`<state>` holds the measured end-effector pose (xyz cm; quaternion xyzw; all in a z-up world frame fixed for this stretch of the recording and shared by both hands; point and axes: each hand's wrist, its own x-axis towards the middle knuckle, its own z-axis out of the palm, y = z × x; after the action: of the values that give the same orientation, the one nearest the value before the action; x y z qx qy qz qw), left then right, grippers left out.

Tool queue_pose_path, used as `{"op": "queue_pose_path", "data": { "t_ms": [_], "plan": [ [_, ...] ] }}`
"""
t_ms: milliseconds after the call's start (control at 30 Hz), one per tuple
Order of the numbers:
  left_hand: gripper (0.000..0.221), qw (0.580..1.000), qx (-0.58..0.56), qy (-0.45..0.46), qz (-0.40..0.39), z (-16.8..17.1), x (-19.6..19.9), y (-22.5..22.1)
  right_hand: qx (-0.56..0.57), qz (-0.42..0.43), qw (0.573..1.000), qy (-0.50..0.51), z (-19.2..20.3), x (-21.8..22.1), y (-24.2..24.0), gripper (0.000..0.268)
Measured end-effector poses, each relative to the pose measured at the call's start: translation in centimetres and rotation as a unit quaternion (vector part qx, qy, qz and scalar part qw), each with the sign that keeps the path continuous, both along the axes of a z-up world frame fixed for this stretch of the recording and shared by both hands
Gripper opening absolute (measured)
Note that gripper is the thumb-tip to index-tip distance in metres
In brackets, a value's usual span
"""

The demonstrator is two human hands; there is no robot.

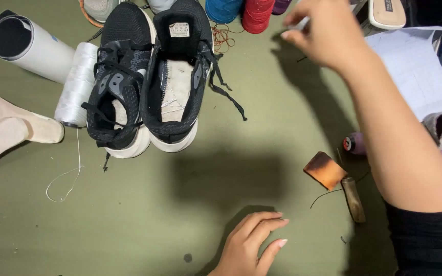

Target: Repairing a sneaker by using an awl to create holes and threading laces through the upper material.

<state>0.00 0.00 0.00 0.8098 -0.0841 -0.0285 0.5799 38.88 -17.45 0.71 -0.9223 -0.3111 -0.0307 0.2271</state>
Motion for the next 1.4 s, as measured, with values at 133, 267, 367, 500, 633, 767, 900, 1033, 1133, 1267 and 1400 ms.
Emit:
{"op": "queue_pose_path", "data": {
  "t_ms": [133,267,367,500,633,767,900,1033,1133,1267,1400],
  "plan": [
    [0.025,0.999,0.005,-0.033,-0.022,-0.6,-0.2,-1.8,0.023,0.08,0.996,-0.02,-3.3,-1.7,7.5,0.034],
    [0.022,0.995,0.016,-0.097,-0.024,-1.2,-0.7,-2.9,-0.006,-0.02,0.999,0.046,-5.8,-1.7,13.3,0.047],
    [0.022,0.995,0.02,-0.1,-0.019,-1.5,-1.0,-2.9,-0.029,-0.048,0.998,0.034,-8.2,-0.3,14.7,0.04],
    [0.02,0.999,0.014,-0.052,-0.009,-1.2,-0.9,-2.3,0.093,0.024,0.986,0.139,-8.2,0.5,12.2,0.014],
    [0.02,0.999,0.008,-0.052,0.005,-1.0,0.3,-0.8,0.105,0.018,0.955,0.277,2.9,-2.9,6.5,0.013],
    [0.024,0.998,0.021,-0.052,-0.015,-0.1,1.5,0.2,0.174,0.045,0.948,0.264,7.8,-3.9,0.2,0.022],
    [0.024,0.997,0.038,-0.07,-0.009,-0.1,1.5,-0.3,0.087,-0.072,0.972,0.206,7.3,-2.4,-3.9,0.019],
    [0.023,0.996,0.029,-0.086,-0.014,0.0,1.0,-1.0,-0.063,-0.194,0.965,0.162,9.5,-6.5,-4.7,0.051],
    [0.023,0.995,0.029,-0.084,-0.035,0.1,0.4,-1.5,-0.111,-0.204,0.967,0.101,10.0,-10.4,-6.7,0.051],
    [0.023,0.994,0.063,-0.078,-0.039,-0.3,0.2,-1.6,-0.112,-0.071,0.989,0.071,10.6,-16.9,-8.2,0.04],
    [0.028,0.963,0.206,-0.171,-0.043,-0.7,2.4,-2.6,-0.346,-0.185,0.913,0.11,7.2,-24.6,-10.3,0.051]
  ]
}}
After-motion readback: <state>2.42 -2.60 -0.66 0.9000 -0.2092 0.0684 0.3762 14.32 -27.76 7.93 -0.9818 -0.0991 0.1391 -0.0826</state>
